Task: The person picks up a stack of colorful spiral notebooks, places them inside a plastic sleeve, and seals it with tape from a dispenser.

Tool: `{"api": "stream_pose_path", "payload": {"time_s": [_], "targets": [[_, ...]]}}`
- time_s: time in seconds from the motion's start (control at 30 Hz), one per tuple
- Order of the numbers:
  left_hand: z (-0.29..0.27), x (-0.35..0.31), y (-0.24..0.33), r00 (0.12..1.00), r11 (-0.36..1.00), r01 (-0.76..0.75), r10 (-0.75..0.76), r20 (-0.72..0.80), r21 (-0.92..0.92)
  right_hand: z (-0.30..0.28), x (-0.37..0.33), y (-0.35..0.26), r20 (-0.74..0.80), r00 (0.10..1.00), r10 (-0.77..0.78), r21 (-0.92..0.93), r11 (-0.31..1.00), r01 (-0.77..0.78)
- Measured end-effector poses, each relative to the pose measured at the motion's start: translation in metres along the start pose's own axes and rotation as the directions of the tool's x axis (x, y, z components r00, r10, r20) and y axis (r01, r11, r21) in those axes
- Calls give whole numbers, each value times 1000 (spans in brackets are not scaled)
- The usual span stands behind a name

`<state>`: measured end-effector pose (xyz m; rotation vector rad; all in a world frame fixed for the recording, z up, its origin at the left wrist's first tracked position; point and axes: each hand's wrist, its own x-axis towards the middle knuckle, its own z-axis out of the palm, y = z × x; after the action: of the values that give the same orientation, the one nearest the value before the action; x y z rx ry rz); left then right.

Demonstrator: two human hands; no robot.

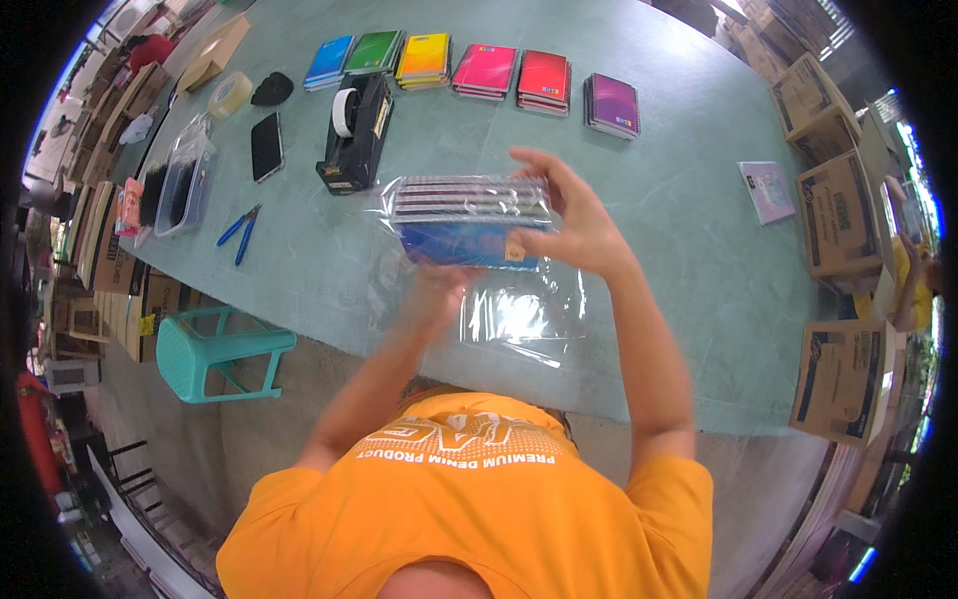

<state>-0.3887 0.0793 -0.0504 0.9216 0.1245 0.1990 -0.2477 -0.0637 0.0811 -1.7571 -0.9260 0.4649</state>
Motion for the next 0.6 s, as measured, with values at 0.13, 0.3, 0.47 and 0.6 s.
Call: {"api": "stream_pose_path", "payload": {"time_s": [0.13, 0.3, 0.47, 0.6], "targets": [[29, 21, 67, 969, 880, -230, 245, 18, 415, 34, -20, 37, -167, 980, -106, 84, 989, 121], [30, 47, 84, 977, 808, -155, 210, -32, 568, 89, -8, 43, -388, 917, 87, 339, 939, 55], [22, 51, 75, 983, 791, -82, 163, -81, 606, 101, 9, 34, -518, 837, 173, 501, 855, 134], [25, 50, 74, 971, 844, -142, 221, -95, 517, 100, 10, 32, -564, 801, 201, 459, 883, 101]]}}
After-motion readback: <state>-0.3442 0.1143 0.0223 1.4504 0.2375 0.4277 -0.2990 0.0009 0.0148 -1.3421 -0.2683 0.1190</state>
